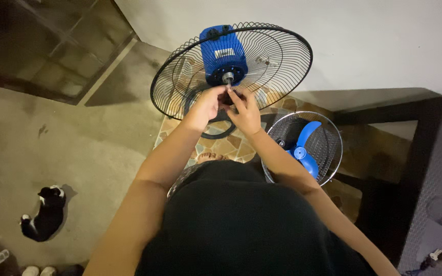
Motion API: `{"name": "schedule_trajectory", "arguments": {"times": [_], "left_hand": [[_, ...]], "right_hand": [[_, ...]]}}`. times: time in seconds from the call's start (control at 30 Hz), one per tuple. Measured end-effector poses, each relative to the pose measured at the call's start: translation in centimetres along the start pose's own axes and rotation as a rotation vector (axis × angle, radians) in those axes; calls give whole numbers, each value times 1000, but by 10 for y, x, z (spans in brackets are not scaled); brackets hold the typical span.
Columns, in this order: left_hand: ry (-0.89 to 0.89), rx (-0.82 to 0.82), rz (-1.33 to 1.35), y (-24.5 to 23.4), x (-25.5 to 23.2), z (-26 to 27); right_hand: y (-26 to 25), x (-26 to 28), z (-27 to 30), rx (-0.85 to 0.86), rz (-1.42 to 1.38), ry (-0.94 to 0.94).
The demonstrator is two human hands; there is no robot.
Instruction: The person assembles a blue pedestal fan by hand. They attach the fan blades to the motor hub, secure them with a nut, and then place the front wire cage over the blades, aligning it with the rear cage.
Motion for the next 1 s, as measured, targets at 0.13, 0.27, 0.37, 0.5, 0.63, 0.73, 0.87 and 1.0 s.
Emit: {"name": "schedule_trajectory", "arguments": {"times": [0.13, 0.27, 0.37, 0.5, 0.63, 0.73, 0.87, 1.0], "left_hand": [[-13, -64, 29, 11, -10, 9], [-124, -251, -79, 29, -23, 35], [-146, -251, -81, 40, -29, 46], [-102, -278, -86, 41, -30, 46], [-76, -183, -71, 26, -23, 35], [-62, -110, -57, 11, -16, 24], [-27, -167, -55, 4, -11, 19], [14, -94, -18, -2, -7, 12]], "right_hand": [[3, 5, -8, -72, 72, -16], [-5, 15, -31, -111, 193, -52], [-5, 23, -44, -108, 294, -28], [3, 25, -50, -48, 326, 69], [16, 15, -54, 105, 281, 208], [20, 13, -61, 129, 276, 234], [24, 11, -71, 197, 224, 373], [23, 10, -70, 140, 302, 322]]}}
Point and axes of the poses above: each hand's wrist, its own z-axis away from the middle knuckle, its own y-axis out of the palm, x = y × z, the point moved 2 cm from there along -z, towards the middle knuckle, and after that the axes turned 4 degrees about z, right-handed, at the moved point
